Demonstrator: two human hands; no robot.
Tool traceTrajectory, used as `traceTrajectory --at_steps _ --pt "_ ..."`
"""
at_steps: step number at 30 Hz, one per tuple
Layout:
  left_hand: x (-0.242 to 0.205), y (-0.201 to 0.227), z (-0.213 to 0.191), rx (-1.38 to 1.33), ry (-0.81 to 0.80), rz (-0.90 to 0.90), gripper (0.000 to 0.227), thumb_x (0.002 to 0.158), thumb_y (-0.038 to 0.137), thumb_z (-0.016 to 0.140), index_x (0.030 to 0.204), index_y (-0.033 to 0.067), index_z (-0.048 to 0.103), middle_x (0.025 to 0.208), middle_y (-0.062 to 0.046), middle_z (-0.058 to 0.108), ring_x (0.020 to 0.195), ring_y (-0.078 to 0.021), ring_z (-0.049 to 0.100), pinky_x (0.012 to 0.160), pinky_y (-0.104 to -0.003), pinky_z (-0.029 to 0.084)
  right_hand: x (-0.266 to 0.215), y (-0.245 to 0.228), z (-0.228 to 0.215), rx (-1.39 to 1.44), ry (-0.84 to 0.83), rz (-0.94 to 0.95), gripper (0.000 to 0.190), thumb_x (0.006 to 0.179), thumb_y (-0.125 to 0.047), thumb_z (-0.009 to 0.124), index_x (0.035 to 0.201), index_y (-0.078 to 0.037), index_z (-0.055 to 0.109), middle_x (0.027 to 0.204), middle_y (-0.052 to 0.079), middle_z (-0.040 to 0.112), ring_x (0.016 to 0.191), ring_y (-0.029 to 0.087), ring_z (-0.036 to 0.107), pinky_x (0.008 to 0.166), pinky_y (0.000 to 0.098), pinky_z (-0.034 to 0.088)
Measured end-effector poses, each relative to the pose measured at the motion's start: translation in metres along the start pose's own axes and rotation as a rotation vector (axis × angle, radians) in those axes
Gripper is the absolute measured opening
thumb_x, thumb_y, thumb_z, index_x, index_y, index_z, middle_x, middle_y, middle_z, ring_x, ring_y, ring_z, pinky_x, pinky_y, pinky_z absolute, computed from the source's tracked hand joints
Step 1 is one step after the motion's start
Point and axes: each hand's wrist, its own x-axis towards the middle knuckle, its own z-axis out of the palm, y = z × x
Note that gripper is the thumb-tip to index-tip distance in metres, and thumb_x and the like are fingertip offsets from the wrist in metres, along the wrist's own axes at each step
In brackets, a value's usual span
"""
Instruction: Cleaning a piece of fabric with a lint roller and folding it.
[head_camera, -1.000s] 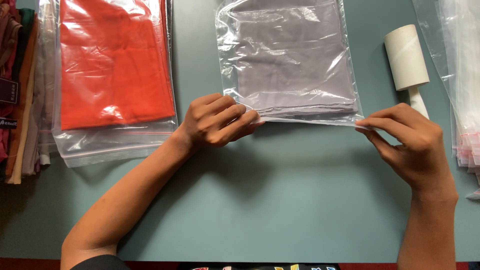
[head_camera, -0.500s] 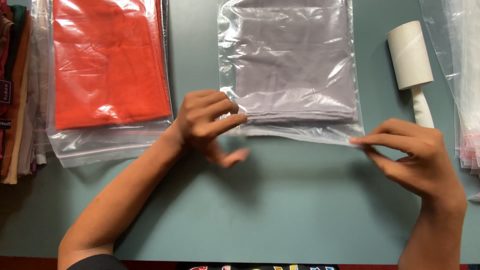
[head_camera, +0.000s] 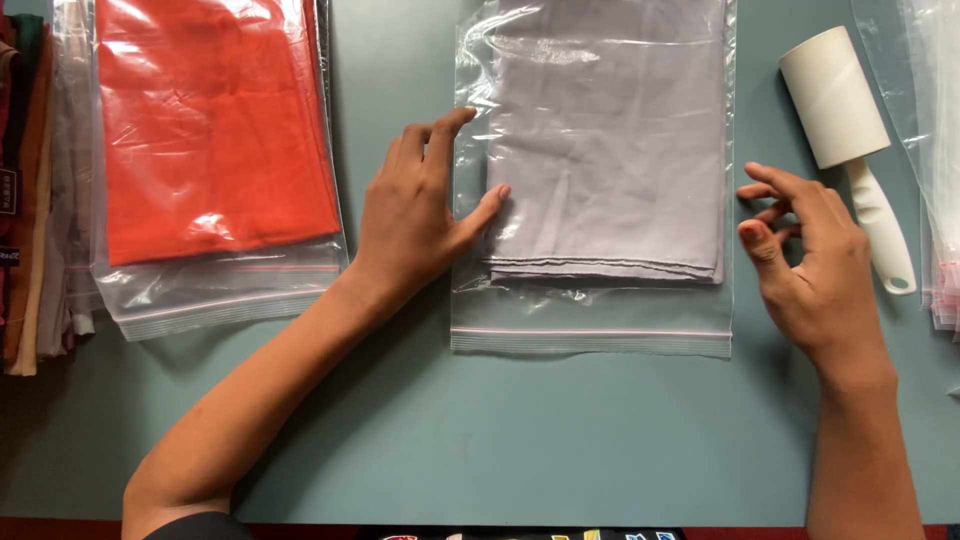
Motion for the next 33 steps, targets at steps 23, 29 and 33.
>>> traceTrajectory --at_steps 23,29,33 --pt "0.014 -0.007 -0.046 -0.630 -0.367 -0.217 0.066 0.087 0.011 0.055 0.152 0.0182 0.047 0.142 -0.005 0.049 0.073 -0.0110 0.056 0.073 -0.026 0.049 0.005 -0.036 0.029 0.651 -0.077 0.279 0.064 0.089 0.004 0.061 0.151 0.000 0.045 0.159 0.010 0.042 0.065 0.019 0.053 0.067 0.0283 0.055" --pt "0.009 -0.028 -0.088 -0.618 -0.263 -0.128 0.065 0.086 -0.001 0.054 0.150 0.0089 0.049 0.142 -0.010 0.050 0.071 -0.0110 0.051 0.063 -0.020 0.048 0.028 -0.082 0.035 0.535 -0.202 0.160 0.067 0.086 0.007 0.067 0.149 -0.003 0.048 0.150 0.014 0.036 0.064 0.018 0.052 0.069 0.0336 0.067" --pt "0.001 -0.039 -0.142 -0.556 -0.186 -0.096 0.065 0.087 -0.011 0.052 0.150 0.0020 0.049 0.140 -0.014 0.048 0.065 -0.0078 0.057 0.054 -0.019 0.050 0.062 -0.128 0.043 0.378 -0.317 -0.094 0.064 0.090 -0.002 0.070 0.150 -0.008 0.047 0.147 0.013 0.039 0.064 0.016 0.059 0.063 0.0257 0.066"
